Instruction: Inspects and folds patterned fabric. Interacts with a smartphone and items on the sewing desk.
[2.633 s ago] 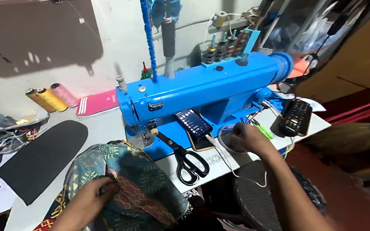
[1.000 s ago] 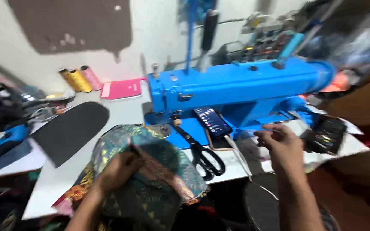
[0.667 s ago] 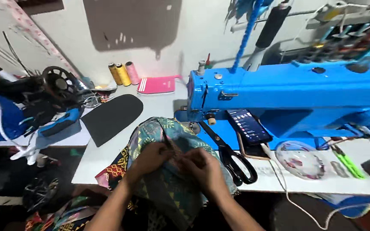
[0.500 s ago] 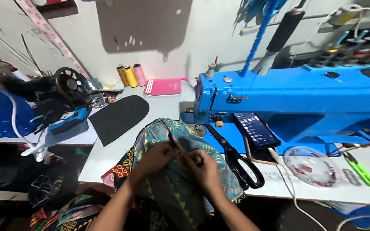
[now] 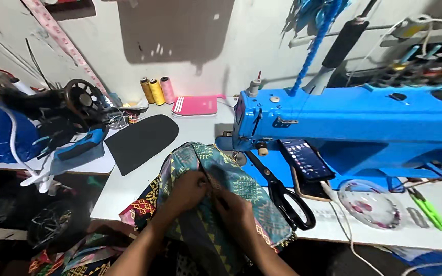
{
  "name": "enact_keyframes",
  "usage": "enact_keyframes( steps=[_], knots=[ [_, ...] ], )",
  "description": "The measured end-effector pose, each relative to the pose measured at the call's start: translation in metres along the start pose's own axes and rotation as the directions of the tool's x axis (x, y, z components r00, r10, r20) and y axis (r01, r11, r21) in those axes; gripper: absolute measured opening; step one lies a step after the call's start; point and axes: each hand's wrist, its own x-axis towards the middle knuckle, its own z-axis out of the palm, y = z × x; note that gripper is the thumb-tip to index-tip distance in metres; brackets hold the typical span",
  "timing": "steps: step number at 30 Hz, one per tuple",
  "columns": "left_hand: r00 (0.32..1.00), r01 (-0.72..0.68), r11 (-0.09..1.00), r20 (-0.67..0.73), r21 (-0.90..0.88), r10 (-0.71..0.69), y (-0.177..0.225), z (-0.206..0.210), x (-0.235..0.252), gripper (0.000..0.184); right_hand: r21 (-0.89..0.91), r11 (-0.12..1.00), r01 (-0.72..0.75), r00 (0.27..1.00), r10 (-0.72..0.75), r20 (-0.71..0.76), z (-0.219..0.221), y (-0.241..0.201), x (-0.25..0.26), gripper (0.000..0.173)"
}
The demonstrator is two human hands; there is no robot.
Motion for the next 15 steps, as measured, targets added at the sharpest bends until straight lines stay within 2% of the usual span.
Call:
enact_keyframes(
  steps=[15],
  knots=[
    [0.999,0.036,0.999,-0.013,0.004,-0.036,0.0031,0.0,-0.0022,0.026,0.051,0.996,-0.068,0.998,0.068,-0.015,0.0028,0.0062,0.0029,0.013]
  ],
)
